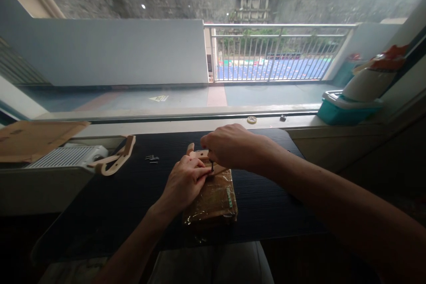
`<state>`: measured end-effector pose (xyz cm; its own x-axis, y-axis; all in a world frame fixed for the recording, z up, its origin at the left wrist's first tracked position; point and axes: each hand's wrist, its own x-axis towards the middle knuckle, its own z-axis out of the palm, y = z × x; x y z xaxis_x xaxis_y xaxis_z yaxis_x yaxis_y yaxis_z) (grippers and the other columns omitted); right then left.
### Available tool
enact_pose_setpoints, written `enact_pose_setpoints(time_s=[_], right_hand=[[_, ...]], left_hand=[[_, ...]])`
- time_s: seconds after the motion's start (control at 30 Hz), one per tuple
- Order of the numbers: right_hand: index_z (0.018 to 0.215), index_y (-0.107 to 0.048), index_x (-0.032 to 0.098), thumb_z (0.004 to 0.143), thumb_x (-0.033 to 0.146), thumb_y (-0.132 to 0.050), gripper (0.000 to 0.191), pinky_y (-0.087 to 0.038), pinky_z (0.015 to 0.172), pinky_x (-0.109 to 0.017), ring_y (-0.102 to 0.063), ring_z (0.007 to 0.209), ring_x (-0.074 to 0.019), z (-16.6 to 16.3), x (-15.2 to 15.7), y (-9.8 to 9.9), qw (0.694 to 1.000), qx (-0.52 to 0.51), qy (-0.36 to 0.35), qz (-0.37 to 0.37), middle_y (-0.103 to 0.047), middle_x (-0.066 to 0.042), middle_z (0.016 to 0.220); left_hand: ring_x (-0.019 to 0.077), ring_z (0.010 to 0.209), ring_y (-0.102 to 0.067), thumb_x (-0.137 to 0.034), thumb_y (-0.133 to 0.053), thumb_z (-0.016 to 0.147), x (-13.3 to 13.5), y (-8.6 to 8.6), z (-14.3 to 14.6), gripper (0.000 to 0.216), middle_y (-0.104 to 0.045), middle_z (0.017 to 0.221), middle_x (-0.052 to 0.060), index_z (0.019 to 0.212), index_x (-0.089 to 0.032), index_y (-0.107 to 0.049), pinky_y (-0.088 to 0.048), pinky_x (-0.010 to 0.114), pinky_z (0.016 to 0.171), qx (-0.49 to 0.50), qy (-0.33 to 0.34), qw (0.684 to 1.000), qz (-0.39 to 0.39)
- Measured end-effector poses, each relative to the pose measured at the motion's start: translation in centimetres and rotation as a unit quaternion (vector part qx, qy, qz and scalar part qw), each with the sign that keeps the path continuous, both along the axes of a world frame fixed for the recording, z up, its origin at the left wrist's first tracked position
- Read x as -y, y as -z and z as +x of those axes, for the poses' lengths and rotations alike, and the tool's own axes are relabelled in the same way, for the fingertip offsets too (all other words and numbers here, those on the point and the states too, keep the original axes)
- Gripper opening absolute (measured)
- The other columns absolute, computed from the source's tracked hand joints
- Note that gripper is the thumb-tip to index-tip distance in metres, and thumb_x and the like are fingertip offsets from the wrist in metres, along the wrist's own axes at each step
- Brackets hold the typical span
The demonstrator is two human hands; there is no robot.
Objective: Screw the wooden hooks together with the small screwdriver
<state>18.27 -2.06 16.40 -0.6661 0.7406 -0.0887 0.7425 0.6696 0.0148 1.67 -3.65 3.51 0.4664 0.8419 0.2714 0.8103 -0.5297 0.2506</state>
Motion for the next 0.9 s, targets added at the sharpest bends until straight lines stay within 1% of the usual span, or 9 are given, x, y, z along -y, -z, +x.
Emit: enact_pose_setpoints(time_s=[0.1,0.23,0.3,0.43,0.57,0.67,0.77,0.9], right_hand=[[0.080,-0.063,0.018,0.087,0.020,-0.044,0.020,-0.025,0.056,-0.025,-0.051,0.063,-0.0115,0.0,0.1,-0.3,1.000,-0.006,-0.015,-0.024,-0.065,-0.003,0.073],[0.079,-0.063,0.015,0.088,0.017,-0.043,0.021,-0.027,0.057,-0.025,-0.052,0.065,-0.0120,-0.4,0.2,-0.5,0.999,0.001,-0.015,-0.034,-0.066,-0.005,0.075],[0.078,-0.063,0.014,0.089,0.018,-0.042,0.023,-0.028,0.057,-0.025,-0.050,0.063,-0.0115,-0.4,0.1,-0.3,0.999,-0.006,-0.010,-0.033,-0.065,-0.006,0.073],[0.078,-0.063,0.013,0.091,0.021,-0.040,0.028,-0.027,0.054,-0.025,-0.044,0.056,-0.0103,-0.2,-0.2,0.3,0.999,-0.022,0.009,-0.024,-0.063,-0.005,0.068],[0.080,-0.064,0.013,0.091,0.025,-0.039,0.029,-0.026,0.053,-0.025,-0.042,0.054,-0.0102,0.2,-0.3,0.7,0.999,-0.038,0.018,-0.008,-0.062,-0.005,0.067],[0.081,-0.063,0.015,0.089,0.026,-0.042,0.025,-0.025,0.052,-0.025,-0.040,0.053,-0.0096,0.6,-0.2,0.3,0.999,-0.041,0.015,-0.026,-0.060,-0.002,0.065],[0.084,-0.062,0.017,0.086,0.021,-0.045,0.018,-0.025,0.053,-0.024,-0.041,0.054,-0.0088,0.9,-0.2,-0.3,0.998,-0.047,-0.004,-0.050,-0.059,0.000,0.066],[0.080,-0.061,0.017,0.086,0.017,-0.044,0.019,-0.026,0.054,-0.024,-0.042,0.057,-0.0089,0.9,-0.3,-0.4,0.996,-0.050,-0.022,-0.066,-0.059,0.000,0.067]], left_hand=[[0.0226,0.094,-0.048,-0.022,-0.052,0.086,0.0,0.1,0.0,0.021,-0.064,0.091,0.004,0.091,-0.026,-0.072,-0.041,0.039,0.081,-0.001,0.004,1.000,0.001],[0.0217,0.093,-0.048,-0.021,-0.053,0.085,0.0,0.0,0.0,0.019,-0.064,0.088,0.004,0.085,-0.023,-0.072,-0.041,0.038,0.083,0.012,0.003,1.000,-0.004],[0.0217,0.093,-0.049,-0.021,-0.053,0.085,0.0,-0.1,0.0,0.019,-0.064,0.087,0.004,0.084,-0.023,-0.071,-0.041,0.039,0.083,0.017,0.003,1.000,-0.003],[0.0225,0.094,-0.048,-0.022,-0.052,0.086,0.1,-0.2,0.1,0.020,-0.064,0.089,0.004,0.089,-0.025,-0.072,-0.041,0.039,0.083,0.011,0.010,1.000,-0.007],[0.0227,0.095,-0.048,-0.022,-0.052,0.086,0.1,-0.3,0.0,0.021,-0.064,0.089,0.005,0.091,-0.026,-0.072,-0.041,0.038,0.083,0.010,0.006,1.000,-0.007],[0.0222,0.094,-0.049,-0.021,-0.052,0.086,0.1,-0.2,0.0,0.021,-0.064,0.091,0.004,0.092,-0.026,-0.072,-0.041,0.039,0.083,0.009,0.006,1.000,-0.004],[0.0225,0.093,-0.049,-0.020,-0.052,0.085,0.1,-0.1,0.0,0.021,-0.064,0.091,0.004,0.091,-0.026,-0.072,-0.042,0.039,0.082,0.006,0.006,1.000,0.002],[0.0223,0.094,-0.049,-0.020,-0.053,0.085,0.1,-0.1,0.0,0.020,-0.064,0.089,0.004,0.090,-0.024,-0.072,-0.041,0.038,0.082,0.010,0.006,1.000,0.001]])
